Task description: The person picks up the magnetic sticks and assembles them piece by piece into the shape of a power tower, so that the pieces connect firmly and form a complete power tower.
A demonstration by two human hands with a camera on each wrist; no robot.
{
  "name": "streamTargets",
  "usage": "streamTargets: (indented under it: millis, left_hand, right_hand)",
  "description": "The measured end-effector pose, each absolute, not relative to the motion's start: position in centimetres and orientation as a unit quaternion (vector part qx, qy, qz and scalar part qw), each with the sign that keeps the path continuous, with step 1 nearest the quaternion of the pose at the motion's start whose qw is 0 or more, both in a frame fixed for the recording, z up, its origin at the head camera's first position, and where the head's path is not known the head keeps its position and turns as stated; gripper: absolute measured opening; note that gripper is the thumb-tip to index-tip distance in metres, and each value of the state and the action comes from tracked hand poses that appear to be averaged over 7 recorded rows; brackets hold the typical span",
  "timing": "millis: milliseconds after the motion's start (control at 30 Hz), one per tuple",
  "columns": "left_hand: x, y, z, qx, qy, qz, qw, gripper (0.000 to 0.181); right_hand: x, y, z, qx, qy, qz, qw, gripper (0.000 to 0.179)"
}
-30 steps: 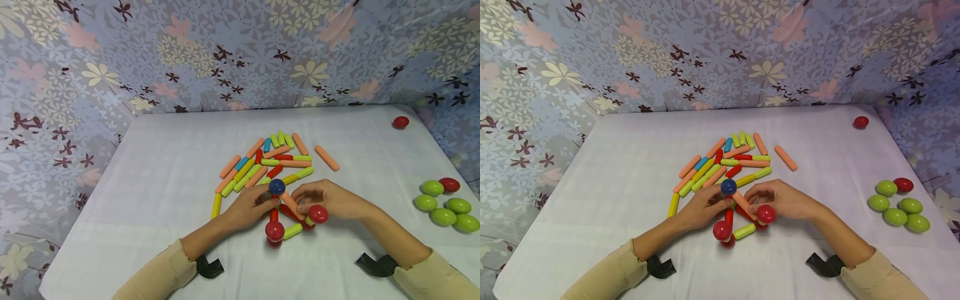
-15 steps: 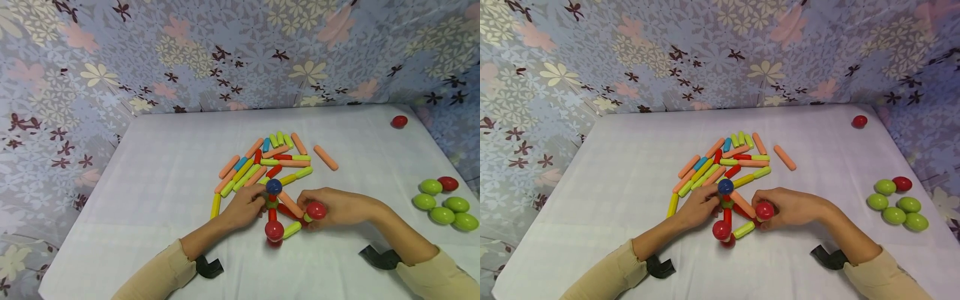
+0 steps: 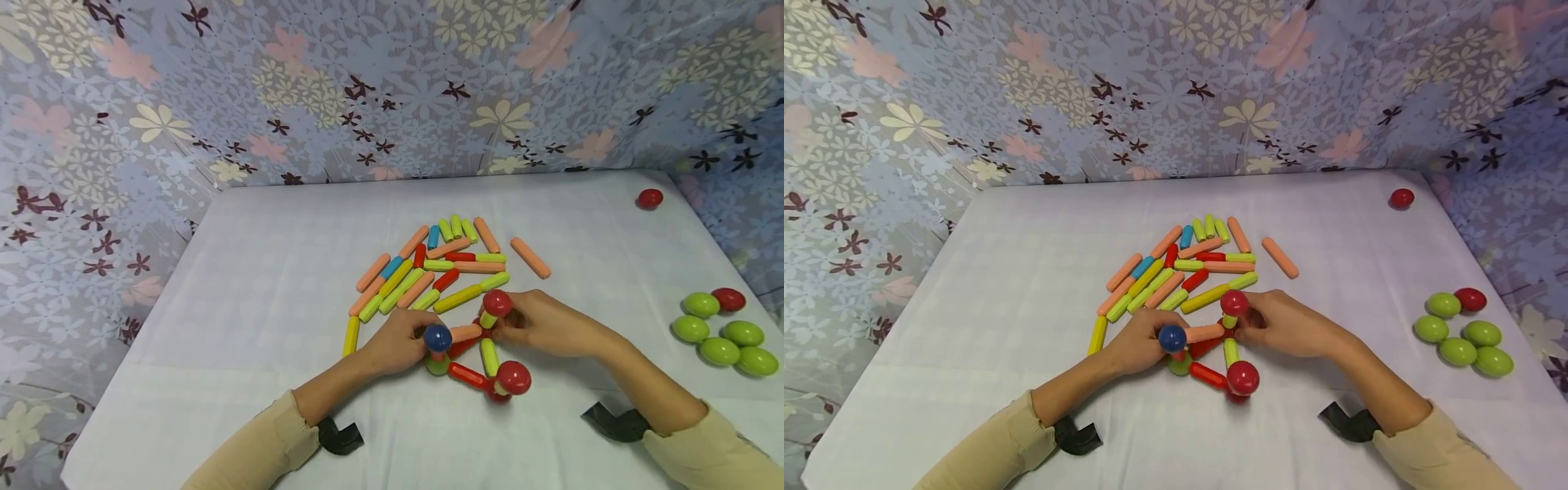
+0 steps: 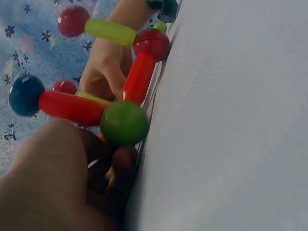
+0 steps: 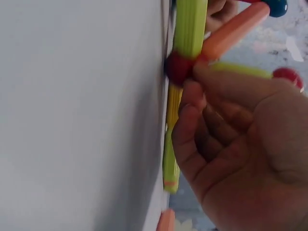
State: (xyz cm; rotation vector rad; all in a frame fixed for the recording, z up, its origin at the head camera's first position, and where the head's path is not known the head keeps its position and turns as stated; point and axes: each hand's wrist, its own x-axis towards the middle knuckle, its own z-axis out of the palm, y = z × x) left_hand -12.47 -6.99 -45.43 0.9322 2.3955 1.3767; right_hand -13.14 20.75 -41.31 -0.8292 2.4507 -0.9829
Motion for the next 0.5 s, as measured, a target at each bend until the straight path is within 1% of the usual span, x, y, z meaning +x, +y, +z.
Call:
streamTargets:
  millis: [67, 133, 267, 333, 400, 500]
  left_hand:
    - [-12.4, -6.9, -45.4, 0.312, 0.816, 0.472, 0.119, 0.02]
    - [-12.4, -6.8, -45.3, 0.303, 0.821, 0.471, 0.112, 0.021]
    - [-12.3, -6.8, -45.1, 0.296, 0.826, 0.471, 0.09, 0.031]
    - [-12.3, -6.8, -45.1, 0.305, 0.818, 0.479, 0.09, 0.036]
    - [-12.3, -6.8, -45.1, 0.319, 0.808, 0.486, 0.093, 0.035]
    - [-12.4, -6.8, -45.2, 0.331, 0.794, 0.499, 0.106, 0.031]
  right_hand:
    - [-13.1, 20.3, -41.6, -0.295, 0.864, -0.361, 0.187, 0.019]
    - [-13.1, 20.0, -41.8, -0.305, 0.849, -0.38, 0.204, 0.024]
    - [-12.9, 19.6, -42.1, -0.324, 0.81, -0.419, 0.249, 0.045]
    - [-12.9, 19.4, -42.2, -0.331, 0.806, -0.422, 0.25, 0.047]
    - [-12.9, 19.1, -42.2, -0.335, 0.821, -0.408, 0.218, 0.043]
    - [-13.2, 18.8, -42.2, -0.325, 0.867, -0.354, 0.134, 0.041]
